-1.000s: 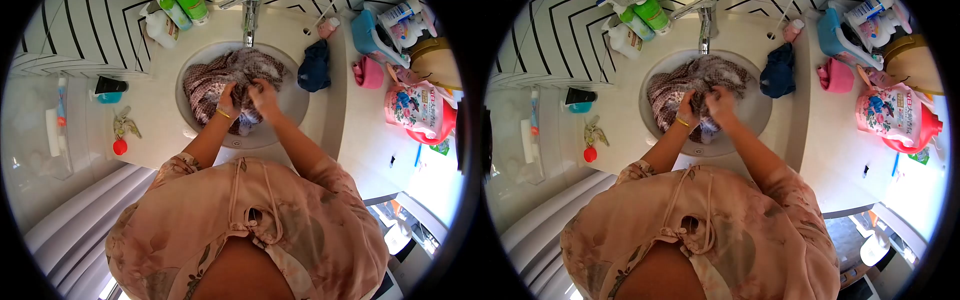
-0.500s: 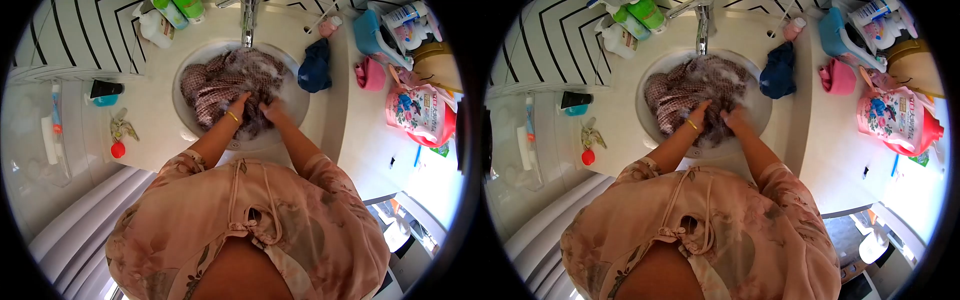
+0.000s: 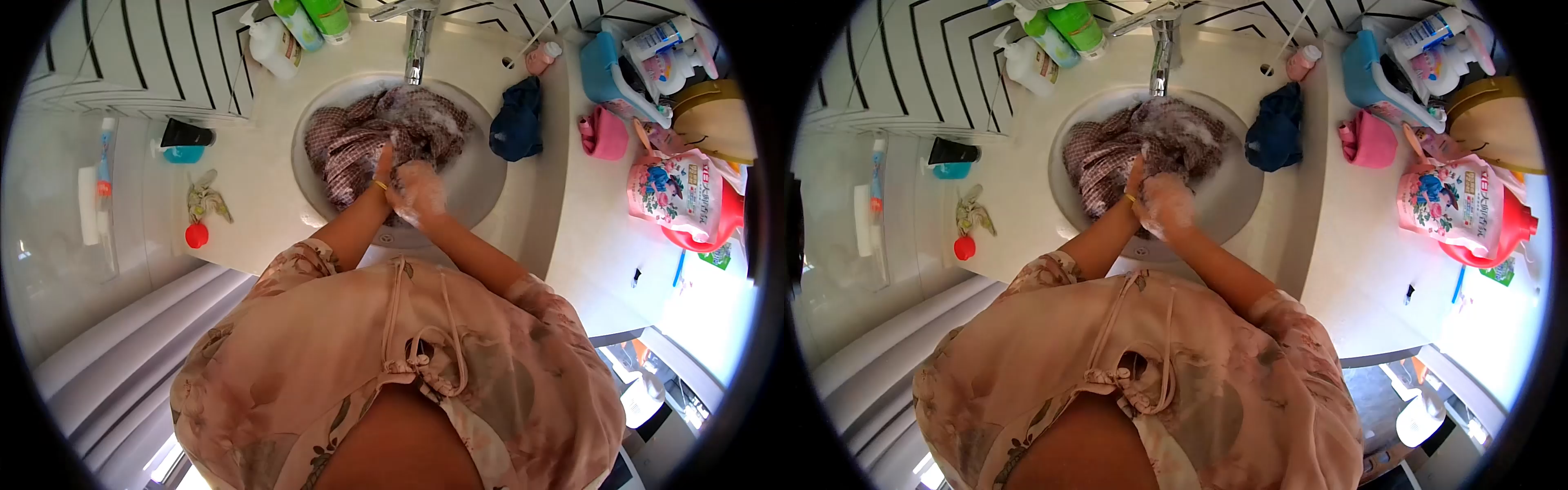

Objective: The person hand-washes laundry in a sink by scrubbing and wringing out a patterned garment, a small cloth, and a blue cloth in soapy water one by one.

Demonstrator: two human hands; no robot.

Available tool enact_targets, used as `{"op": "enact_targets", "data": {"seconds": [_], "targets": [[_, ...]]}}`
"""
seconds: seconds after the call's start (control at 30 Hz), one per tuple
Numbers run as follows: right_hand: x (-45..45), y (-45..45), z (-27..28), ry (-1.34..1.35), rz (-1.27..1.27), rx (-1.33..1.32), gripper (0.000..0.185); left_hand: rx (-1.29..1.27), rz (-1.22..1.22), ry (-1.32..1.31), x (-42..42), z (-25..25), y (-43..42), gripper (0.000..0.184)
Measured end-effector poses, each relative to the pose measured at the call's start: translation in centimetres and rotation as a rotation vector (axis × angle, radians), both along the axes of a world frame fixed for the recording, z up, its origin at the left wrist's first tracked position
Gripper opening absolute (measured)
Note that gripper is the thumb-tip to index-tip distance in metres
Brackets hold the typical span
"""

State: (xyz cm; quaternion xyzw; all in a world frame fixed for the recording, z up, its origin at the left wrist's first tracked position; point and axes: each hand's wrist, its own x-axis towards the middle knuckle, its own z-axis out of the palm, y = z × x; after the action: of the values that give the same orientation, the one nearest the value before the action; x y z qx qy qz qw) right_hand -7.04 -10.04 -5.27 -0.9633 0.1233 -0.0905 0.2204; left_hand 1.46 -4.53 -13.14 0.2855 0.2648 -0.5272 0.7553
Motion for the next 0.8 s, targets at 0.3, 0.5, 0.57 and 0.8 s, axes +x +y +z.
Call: {"op": "enact_targets", "data": {"seconds": [0.3, 0.5, 0.57, 0.8], "targets": [[-1.0, -12.2, -3.2, 0.544, 0.084, 0.339, 0.069, 0.115, -0.179, -2.106, 0.4, 1.9, 6.7, 0.049], [-1.3, -5.3, 6.3, 0.475, 0.191, 0.798, 0.092, -0.011, -0.701, -1.106, -3.2, 8.1, 6.1, 0.077], [-1.3, -4.8, 4.8, 0.442, 0.087, 0.772, 0.081, 0.007, -0.526, -0.936, -4.3, 8.9, 5.0, 0.086], [-1.8, -3.6, 11.6, 0.22, -0.023, 0.375, 0.042, -0.309, 0.077, -0.027, -5.5, 7.2, 7.1, 0.107]]}}
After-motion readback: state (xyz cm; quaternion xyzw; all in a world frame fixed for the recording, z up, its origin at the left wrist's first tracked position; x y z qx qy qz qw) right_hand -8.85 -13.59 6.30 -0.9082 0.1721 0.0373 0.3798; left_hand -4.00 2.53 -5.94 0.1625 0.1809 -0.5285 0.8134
